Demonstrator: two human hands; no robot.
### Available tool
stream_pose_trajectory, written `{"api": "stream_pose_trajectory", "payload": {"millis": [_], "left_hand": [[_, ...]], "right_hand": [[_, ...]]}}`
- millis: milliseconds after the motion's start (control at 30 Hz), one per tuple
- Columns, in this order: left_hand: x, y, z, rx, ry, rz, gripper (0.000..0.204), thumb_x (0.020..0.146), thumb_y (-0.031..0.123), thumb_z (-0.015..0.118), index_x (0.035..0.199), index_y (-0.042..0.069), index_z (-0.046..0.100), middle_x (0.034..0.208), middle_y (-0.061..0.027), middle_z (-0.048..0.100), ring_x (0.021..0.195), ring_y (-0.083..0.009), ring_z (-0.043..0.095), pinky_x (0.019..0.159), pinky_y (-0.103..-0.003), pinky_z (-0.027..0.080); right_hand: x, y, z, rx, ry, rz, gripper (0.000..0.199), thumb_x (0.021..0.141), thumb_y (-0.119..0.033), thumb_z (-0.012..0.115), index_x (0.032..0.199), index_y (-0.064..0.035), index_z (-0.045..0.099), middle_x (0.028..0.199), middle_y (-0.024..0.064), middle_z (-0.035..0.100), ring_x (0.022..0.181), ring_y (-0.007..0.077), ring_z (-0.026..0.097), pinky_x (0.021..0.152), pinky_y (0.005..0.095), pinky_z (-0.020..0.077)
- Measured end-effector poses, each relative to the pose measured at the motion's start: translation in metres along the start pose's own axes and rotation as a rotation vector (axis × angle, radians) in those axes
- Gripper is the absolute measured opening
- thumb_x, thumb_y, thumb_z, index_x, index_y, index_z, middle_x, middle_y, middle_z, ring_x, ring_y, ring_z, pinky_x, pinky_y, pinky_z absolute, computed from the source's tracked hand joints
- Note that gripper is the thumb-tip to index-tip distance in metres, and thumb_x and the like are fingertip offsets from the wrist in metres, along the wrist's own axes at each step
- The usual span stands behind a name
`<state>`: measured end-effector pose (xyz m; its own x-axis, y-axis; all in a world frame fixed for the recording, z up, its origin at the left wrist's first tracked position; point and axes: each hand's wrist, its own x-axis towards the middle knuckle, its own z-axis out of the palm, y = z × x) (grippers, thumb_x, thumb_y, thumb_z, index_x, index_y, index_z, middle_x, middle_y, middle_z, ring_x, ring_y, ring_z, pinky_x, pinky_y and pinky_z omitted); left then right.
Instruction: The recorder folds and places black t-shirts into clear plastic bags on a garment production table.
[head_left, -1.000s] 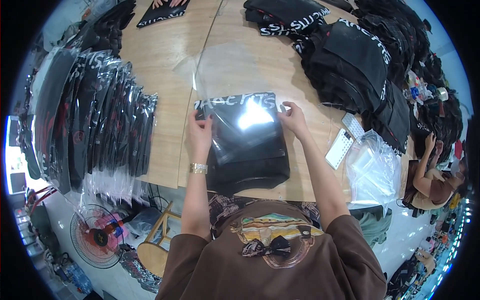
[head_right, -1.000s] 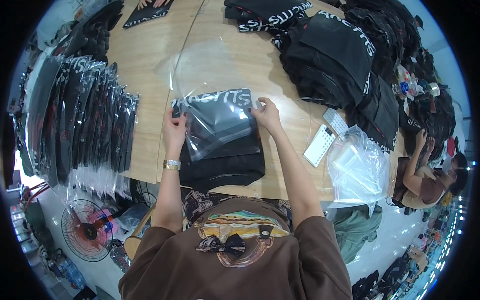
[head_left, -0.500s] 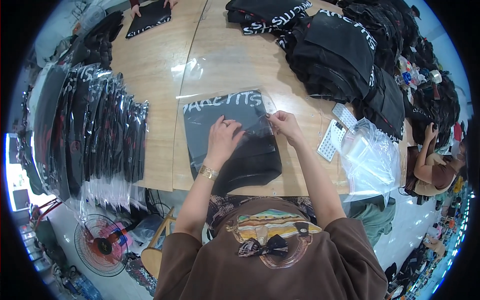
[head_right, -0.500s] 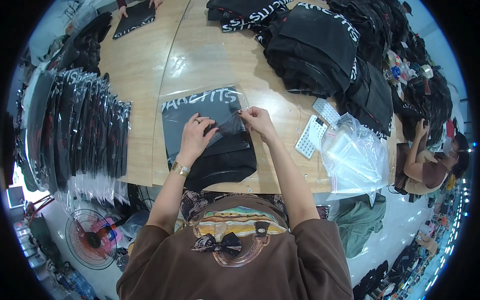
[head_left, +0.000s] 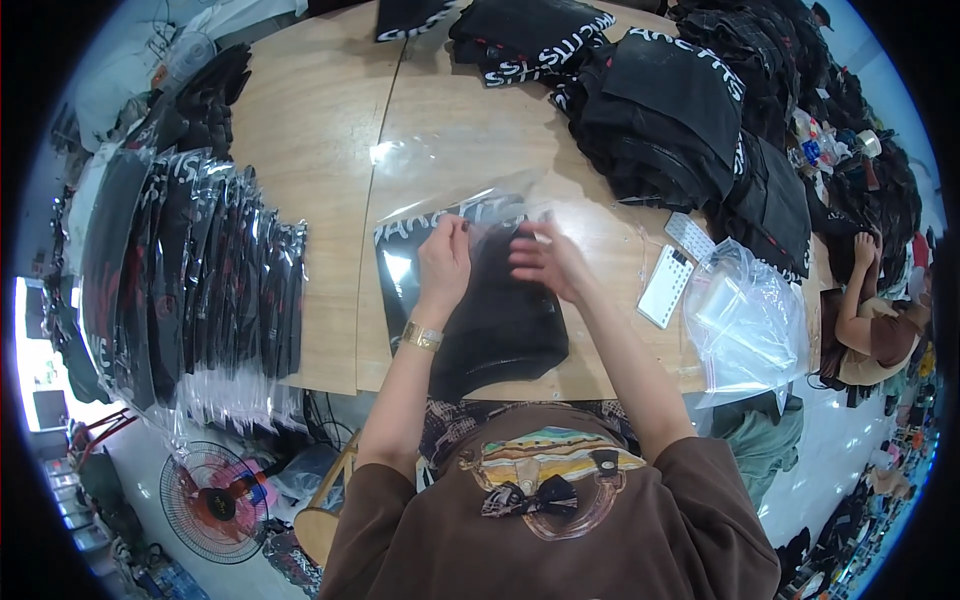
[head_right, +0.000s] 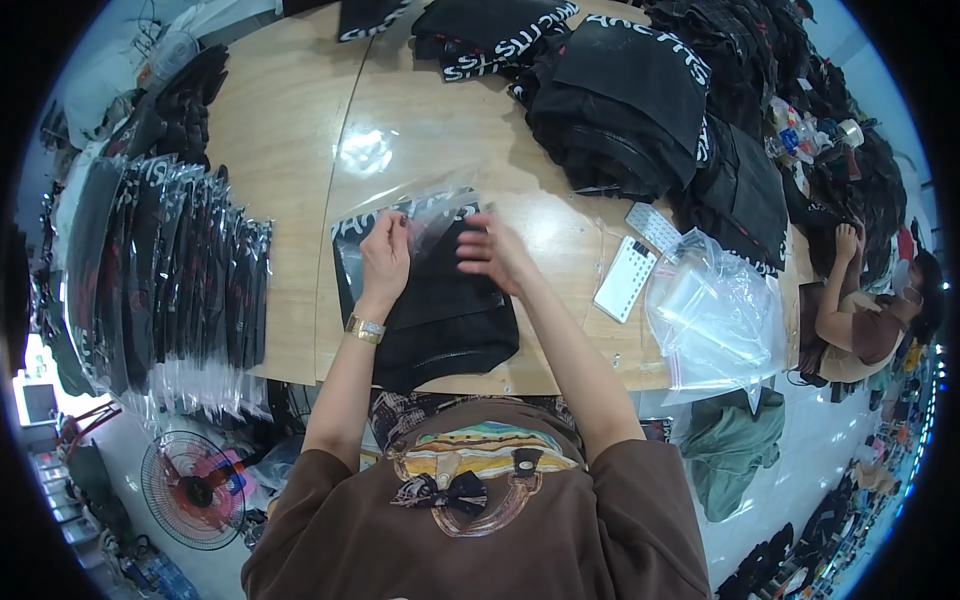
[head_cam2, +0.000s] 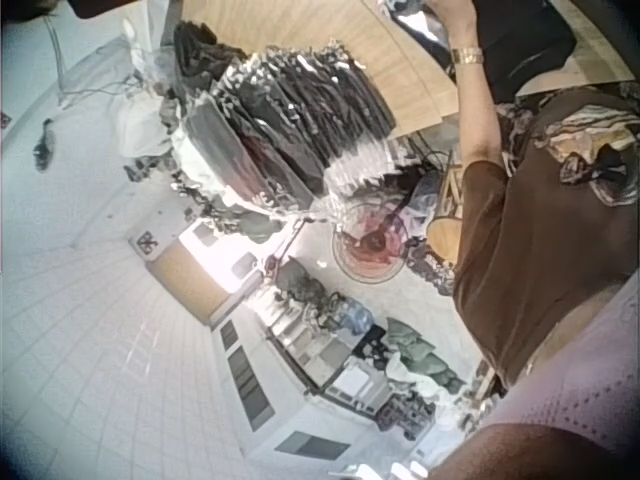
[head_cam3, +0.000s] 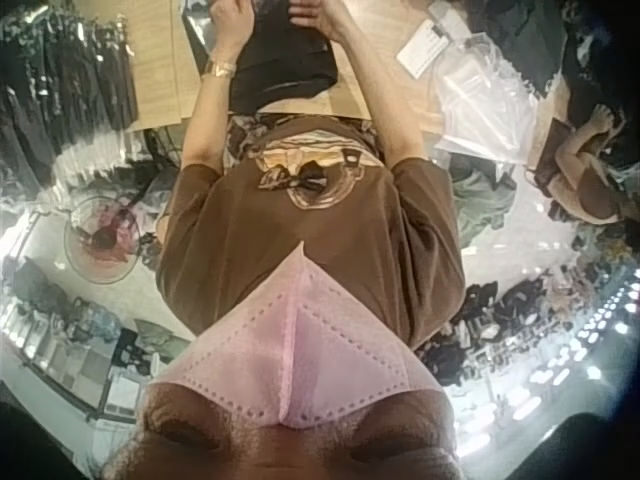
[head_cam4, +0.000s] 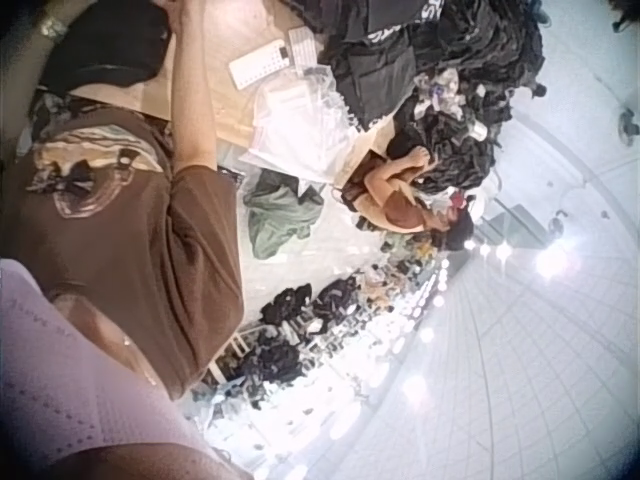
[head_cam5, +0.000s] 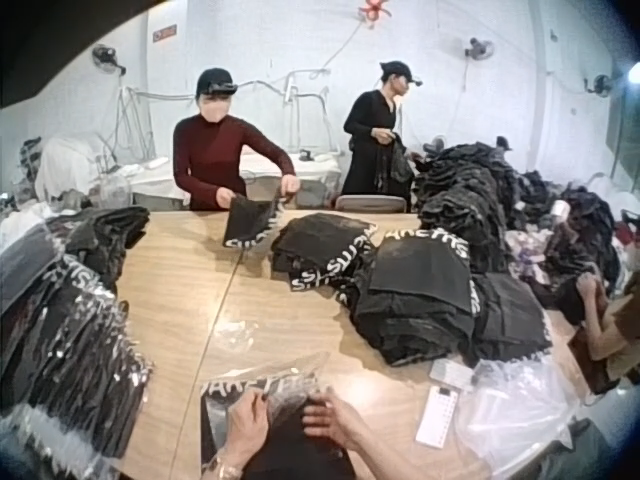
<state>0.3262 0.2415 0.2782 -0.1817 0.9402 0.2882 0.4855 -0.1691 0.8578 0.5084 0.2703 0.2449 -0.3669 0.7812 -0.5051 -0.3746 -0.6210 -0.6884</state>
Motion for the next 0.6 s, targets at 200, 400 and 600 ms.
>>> {"api": "stream_pose_trajectory", "payload": {"millis": [200,400,600], "left_hand": [[0.024,0.033,-0.005,-1.131,0.355,-0.145,0.010,0.094,0.015,0.044,0.090,0.007,0.048,0.075,-0.0040,0.052,0.072,-0.0203,0.055,0.073,-0.031,0.047],[0.000,-0.013,-0.044,-1.320,0.703,-0.273,0.018,0.094,0.018,0.041,0.093,0.001,0.044,0.098,-0.0154,0.051,0.110,-0.0364,0.049,0.101,-0.049,0.035],[-0.114,-0.038,-0.037,-0.549,0.978,-0.617,0.040,0.087,0.005,0.049,0.122,-0.002,0.031,0.115,-0.0195,0.039,0.107,-0.0300,0.046,0.092,-0.040,0.039]], "right_hand": [[-0.002,0.025,0.077,0.315,-0.446,0.547,0.065,0.082,-0.059,0.050,0.111,-0.0001,0.048,0.101,0.0196,0.057,0.094,0.0311,0.058,0.083,0.0516,0.0439],[0.006,0.000,0.076,0.168,-0.151,0.037,0.013,0.084,-0.016,0.061,0.081,-0.0052,0.056,0.076,0.0063,0.062,0.066,0.0163,0.059,0.055,0.0291,0.0470],[0.017,0.001,0.017,-0.697,0.069,-0.086,0.019,0.079,-0.016,0.067,0.075,-0.0039,0.053,0.058,0.0022,0.056,0.040,0.0064,0.043,0.033,0.0211,0.0275]]}}
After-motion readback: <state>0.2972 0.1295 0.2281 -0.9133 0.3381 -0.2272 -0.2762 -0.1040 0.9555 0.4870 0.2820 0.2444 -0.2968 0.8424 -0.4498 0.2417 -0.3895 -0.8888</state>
